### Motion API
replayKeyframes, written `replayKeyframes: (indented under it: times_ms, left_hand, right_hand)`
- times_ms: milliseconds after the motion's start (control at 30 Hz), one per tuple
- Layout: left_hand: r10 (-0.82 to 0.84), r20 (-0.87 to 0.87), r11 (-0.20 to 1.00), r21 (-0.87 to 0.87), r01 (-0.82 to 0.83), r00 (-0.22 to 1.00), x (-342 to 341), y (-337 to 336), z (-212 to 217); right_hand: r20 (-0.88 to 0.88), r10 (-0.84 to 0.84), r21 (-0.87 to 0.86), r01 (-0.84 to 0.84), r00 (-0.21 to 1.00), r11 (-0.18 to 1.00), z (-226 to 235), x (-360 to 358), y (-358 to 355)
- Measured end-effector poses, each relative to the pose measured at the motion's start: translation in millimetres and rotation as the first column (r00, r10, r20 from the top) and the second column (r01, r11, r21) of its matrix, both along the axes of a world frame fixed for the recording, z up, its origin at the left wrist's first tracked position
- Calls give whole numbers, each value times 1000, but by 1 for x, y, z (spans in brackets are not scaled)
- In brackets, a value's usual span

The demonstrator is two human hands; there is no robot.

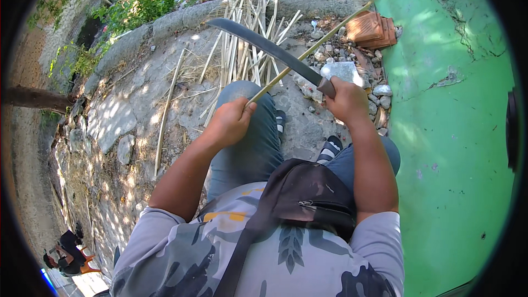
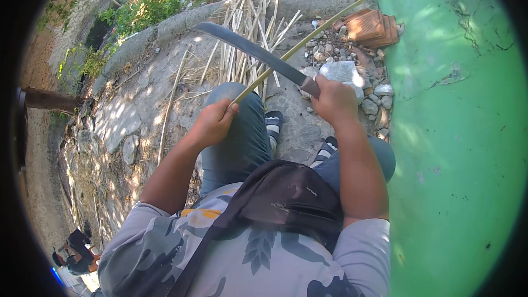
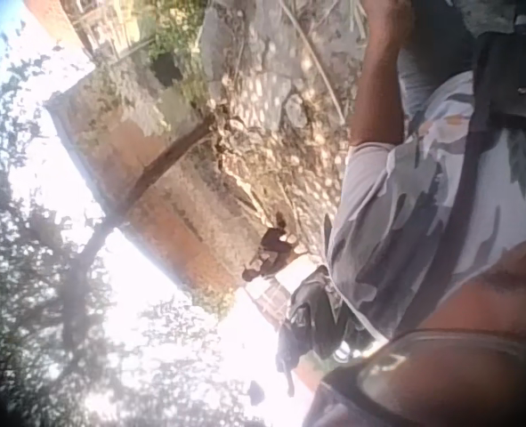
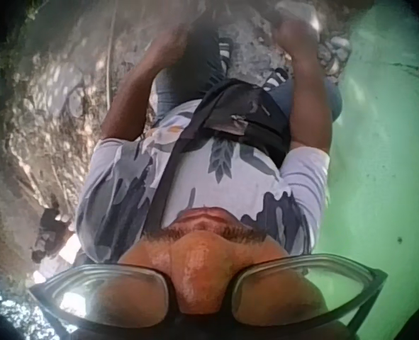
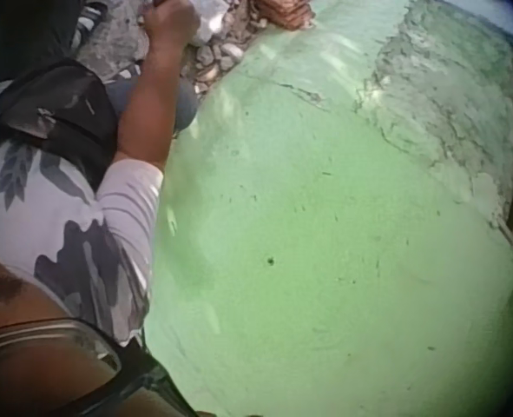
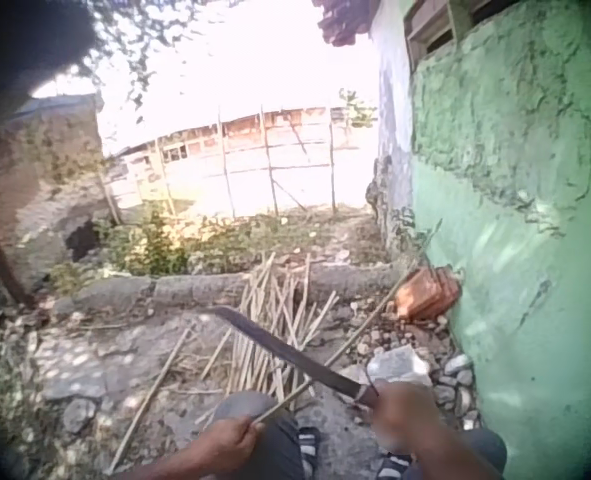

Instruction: The person shaves a bamboo strip using a machete, then picks up another bamboo strip from the ground and scrapes it with the machete.

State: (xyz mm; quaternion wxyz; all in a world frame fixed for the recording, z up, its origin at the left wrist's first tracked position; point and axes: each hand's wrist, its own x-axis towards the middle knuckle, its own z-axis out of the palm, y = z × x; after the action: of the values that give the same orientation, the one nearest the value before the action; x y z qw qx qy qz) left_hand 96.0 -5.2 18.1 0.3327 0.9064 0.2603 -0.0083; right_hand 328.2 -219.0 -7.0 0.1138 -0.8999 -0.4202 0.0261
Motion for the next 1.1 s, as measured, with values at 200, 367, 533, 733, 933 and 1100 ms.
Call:
replayKeyframes:
  times_ms: [200,367,533,733,933,1100]
  left_hand:
    - [-21,-41,999,-45,19,999,2,0,3]
    - [35,-39,995,-87,-38,999,6,-6,6]
    - [-42,-36,999,23,43,998,5,-4,2]
    - [-24,-65,1000,6,24,998,3,-4,5]
    - [-24,-49,1000,-10,24,998,-4,0,4]
    - [-54,-1,998,-21,54,999,3,3,-1]
  right_hand:
    - [-153,-188,171,213,970,962,-1,26,-12]
    - [-160,-84,-53,77,984,996,7,1,5]
    - [-196,-178,9,184,964,983,0,23,-4]
    - [-211,-176,24,185,962,983,-3,7,-3]
    - [-167,-101,27,107,981,994,-3,13,-1]
    - [-320,-180,281,274,930,920,-14,30,-11]
